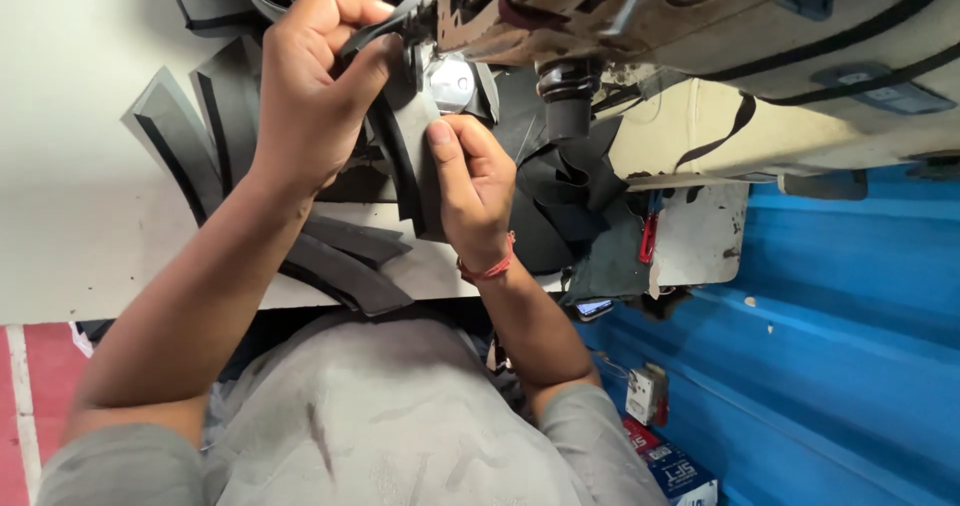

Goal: Stitching together shoe upper components using an industrial sewing machine.

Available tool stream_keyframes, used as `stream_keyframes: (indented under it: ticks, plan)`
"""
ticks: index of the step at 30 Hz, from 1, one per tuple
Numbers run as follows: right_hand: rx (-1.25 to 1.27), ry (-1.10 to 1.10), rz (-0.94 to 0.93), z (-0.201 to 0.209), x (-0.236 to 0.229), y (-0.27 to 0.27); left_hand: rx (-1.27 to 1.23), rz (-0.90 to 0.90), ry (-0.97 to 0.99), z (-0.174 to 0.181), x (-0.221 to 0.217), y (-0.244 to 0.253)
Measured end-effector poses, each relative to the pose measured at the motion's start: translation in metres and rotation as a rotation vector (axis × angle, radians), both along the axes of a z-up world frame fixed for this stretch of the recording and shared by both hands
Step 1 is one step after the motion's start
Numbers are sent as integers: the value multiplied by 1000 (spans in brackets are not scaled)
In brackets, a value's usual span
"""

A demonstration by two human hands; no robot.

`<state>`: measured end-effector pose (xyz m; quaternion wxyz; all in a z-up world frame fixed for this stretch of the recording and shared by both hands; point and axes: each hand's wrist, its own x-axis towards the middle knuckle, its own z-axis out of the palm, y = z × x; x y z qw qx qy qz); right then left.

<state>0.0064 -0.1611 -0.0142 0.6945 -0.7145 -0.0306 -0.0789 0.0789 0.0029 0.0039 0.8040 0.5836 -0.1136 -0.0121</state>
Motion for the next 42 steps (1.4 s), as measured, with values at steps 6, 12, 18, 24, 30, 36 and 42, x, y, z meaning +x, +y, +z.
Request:
stream_keyframes:
  ticks: [6,12,18,24,30,36,42]
  plan:
    - [-49,3,-5,1,-1,5,-79,-45,43,0,13,-4]
    - [-21,34,103,22,3,3,-52,51,150,-32,-36,4]
    - [-102,79,148,23,10,-6,-197,50,418,-50,-68,11]
    - [-64,140,159,31,12,-5,-277,9,492,-39,-58,13]
    - [-113,86,199,33,12,-9,-421,-35,430,-13,-34,4]
    - [37,111,229,32,9,-4,-377,81,314,-23,-12,-1]
    - [-251,154,405,7,-38,24,-237,65,114,-26,13,8]
